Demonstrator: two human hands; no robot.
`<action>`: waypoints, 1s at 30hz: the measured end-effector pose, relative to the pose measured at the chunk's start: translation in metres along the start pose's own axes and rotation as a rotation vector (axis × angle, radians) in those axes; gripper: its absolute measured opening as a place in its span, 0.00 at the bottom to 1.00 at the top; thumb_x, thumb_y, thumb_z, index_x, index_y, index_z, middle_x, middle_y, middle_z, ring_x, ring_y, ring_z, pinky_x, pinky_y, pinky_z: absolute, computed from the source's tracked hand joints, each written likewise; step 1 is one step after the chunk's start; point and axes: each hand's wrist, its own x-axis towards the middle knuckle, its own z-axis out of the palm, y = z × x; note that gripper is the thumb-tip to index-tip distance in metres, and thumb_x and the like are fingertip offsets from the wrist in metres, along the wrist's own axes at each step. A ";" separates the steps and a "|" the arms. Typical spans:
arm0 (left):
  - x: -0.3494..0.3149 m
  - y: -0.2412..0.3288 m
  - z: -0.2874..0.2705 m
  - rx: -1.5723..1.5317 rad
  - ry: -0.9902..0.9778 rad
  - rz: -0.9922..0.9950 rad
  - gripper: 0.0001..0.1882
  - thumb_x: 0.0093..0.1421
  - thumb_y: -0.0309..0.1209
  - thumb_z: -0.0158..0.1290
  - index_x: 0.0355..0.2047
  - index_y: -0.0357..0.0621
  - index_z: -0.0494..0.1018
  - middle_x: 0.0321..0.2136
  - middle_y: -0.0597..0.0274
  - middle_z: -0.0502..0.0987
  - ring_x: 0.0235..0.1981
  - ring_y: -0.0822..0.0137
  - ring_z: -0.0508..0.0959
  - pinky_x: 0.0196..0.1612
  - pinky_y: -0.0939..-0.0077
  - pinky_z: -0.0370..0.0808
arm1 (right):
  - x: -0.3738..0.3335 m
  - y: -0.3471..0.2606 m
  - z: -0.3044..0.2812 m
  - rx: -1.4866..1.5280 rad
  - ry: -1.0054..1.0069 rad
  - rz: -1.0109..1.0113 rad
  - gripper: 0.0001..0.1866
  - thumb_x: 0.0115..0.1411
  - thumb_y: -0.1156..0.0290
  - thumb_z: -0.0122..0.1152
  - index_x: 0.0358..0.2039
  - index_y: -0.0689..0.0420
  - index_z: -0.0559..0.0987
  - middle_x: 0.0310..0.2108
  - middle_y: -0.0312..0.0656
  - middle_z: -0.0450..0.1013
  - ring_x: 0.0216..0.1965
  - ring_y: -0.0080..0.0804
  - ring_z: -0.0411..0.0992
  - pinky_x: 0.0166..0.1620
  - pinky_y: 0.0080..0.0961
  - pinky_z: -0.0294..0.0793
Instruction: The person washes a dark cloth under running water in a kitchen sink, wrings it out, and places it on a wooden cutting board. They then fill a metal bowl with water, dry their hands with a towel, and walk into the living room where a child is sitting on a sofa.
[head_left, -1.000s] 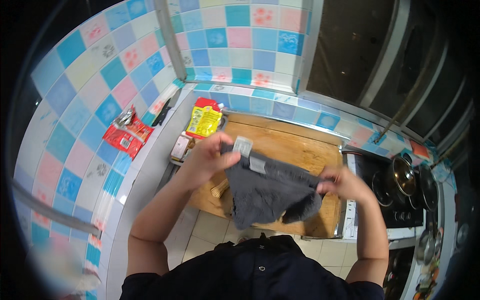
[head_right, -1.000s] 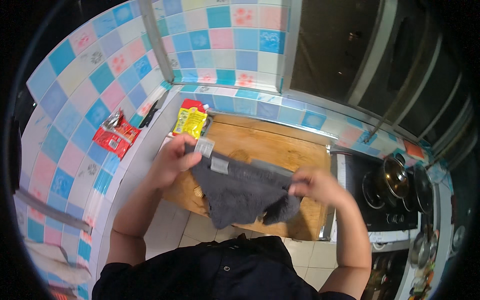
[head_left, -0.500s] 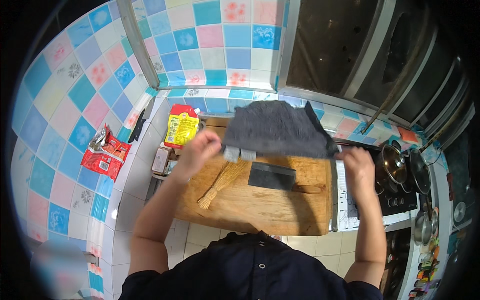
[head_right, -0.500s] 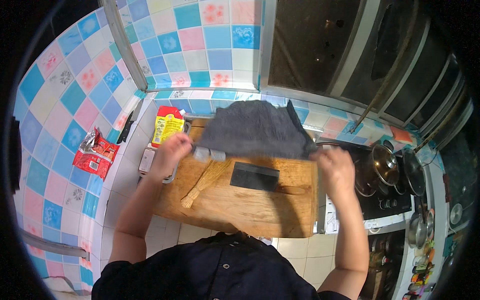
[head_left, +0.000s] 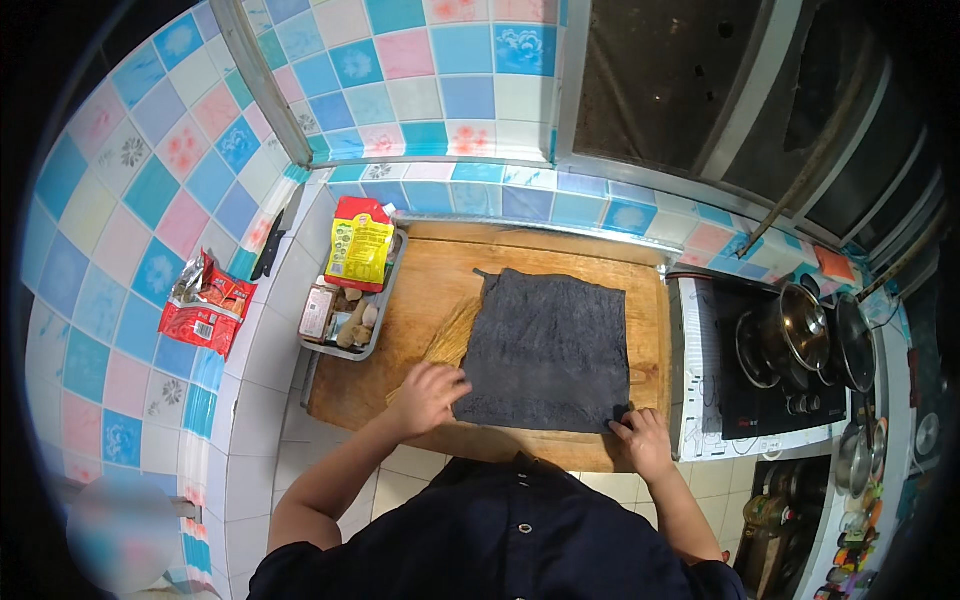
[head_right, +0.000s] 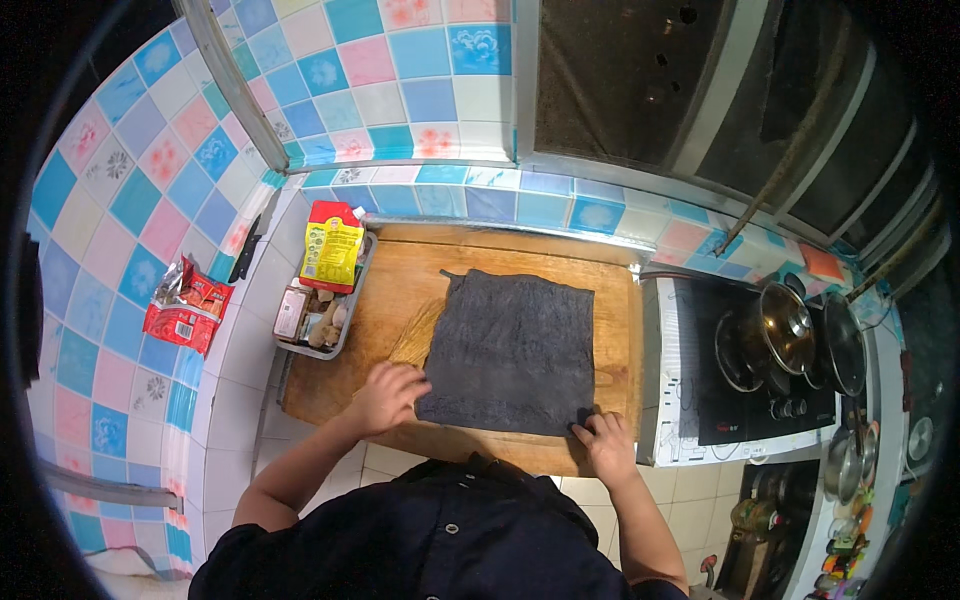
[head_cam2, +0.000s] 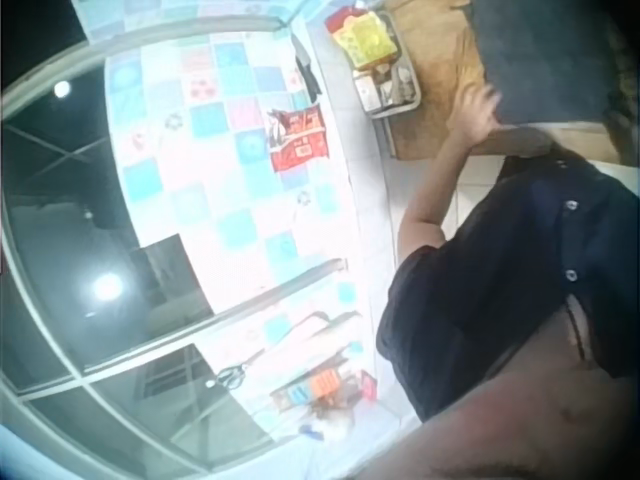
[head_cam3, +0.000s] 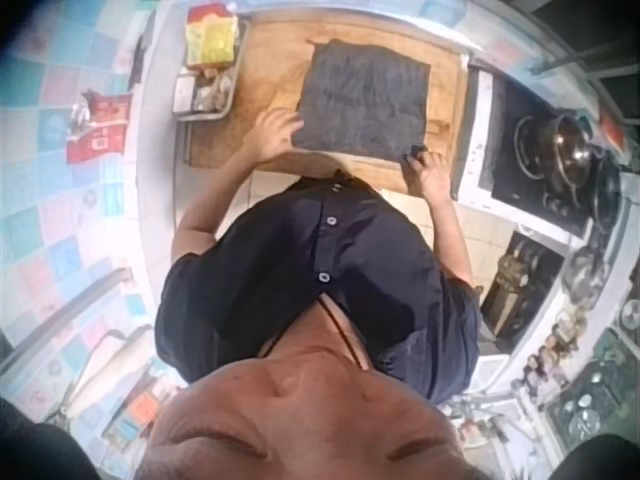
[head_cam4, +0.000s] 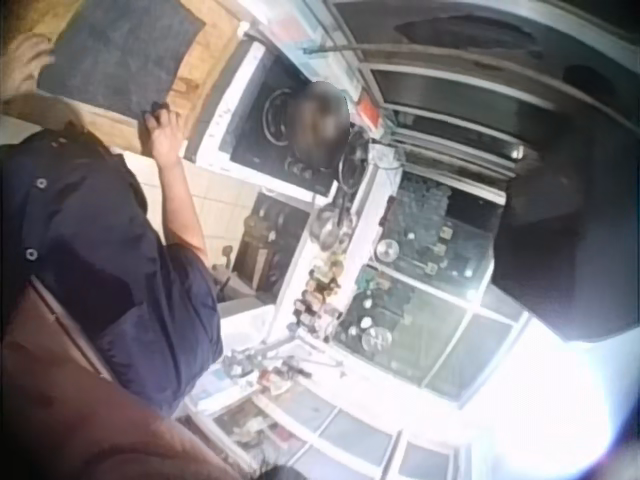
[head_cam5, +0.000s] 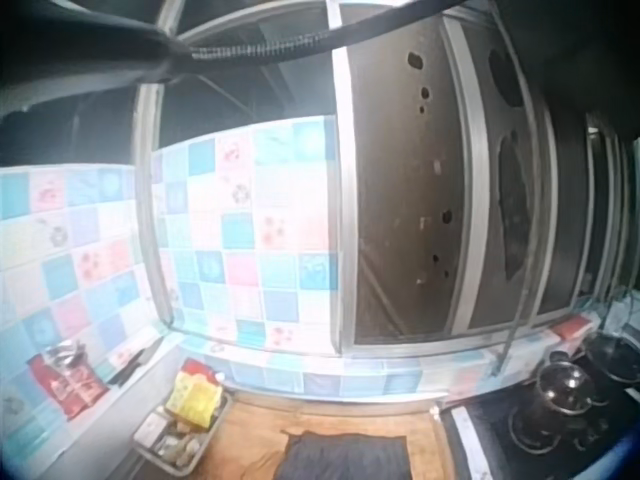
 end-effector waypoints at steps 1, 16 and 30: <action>0.002 0.001 -0.005 0.087 0.072 -0.058 0.21 0.49 0.35 0.53 0.45 0.48 0.68 0.46 0.61 0.68 0.49 0.62 0.66 0.56 0.61 0.55 | -0.002 0.001 0.000 0.009 0.008 -0.003 0.14 0.44 0.73 0.54 0.33 0.51 0.80 0.31 0.36 0.70 0.36 0.34 0.66 0.46 0.31 0.62; 0.002 -0.047 0.010 -0.468 0.471 -0.688 0.21 0.53 0.28 0.50 0.48 0.38 0.66 0.41 0.50 0.71 0.43 0.50 0.70 0.46 0.65 0.68 | -0.021 -0.011 0.005 0.080 -0.062 0.149 0.16 0.47 0.71 0.56 0.40 0.54 0.77 0.42 0.38 0.70 0.48 0.36 0.64 0.57 0.40 0.55; 0.172 -0.067 0.042 0.256 0.054 -0.060 0.26 0.52 0.34 0.53 0.53 0.49 0.63 0.51 0.64 0.65 0.54 0.60 0.62 0.57 0.60 0.54 | -0.043 -0.029 -0.018 0.048 0.032 0.348 0.18 0.50 0.69 0.54 0.44 0.56 0.75 0.51 0.40 0.66 0.54 0.39 0.60 0.58 0.36 0.55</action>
